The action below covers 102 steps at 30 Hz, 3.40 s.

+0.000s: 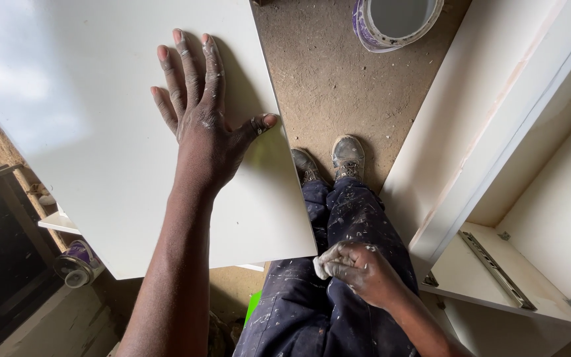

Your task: Applying white filler or paint to the edges and surfaces of white cabinet components using a cloth.

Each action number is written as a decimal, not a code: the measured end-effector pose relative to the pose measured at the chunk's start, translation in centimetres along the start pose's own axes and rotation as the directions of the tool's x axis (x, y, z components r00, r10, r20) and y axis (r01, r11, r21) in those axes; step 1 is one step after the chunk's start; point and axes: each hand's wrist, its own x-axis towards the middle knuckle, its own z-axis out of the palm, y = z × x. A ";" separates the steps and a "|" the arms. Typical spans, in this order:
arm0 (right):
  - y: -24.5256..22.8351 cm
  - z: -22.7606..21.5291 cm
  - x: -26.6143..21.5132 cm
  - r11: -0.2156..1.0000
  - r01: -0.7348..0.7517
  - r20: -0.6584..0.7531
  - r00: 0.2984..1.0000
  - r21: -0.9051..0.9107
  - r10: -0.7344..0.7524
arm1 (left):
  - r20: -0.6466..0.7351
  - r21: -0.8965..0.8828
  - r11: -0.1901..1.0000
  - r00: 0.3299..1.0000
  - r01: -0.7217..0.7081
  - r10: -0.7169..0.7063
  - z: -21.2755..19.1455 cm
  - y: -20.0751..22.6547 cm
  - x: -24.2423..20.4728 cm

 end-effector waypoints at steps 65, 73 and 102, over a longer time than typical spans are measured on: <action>-2.8 -30.4 35.1 -0.457 0.195 0.486 0.520 -0.868 -0.702 | 0.377 -0.868 0.121 0.798 0.481 -0.471 18.2 16.1 -5.7; -10.6 -21.4 22.0 0.907 0.075 -0.468 0.837 -0.414 -0.282 | 0.542 -0.809 0.146 0.819 0.569 -0.189 14.7 15.9 -10.5; 13.7 10.5 9.0 0.909 -0.201 -0.410 0.911 -0.364 0.037 | 0.454 -0.846 -0.229 0.426 0.481 -0.782 28.3 -7.9 -39.0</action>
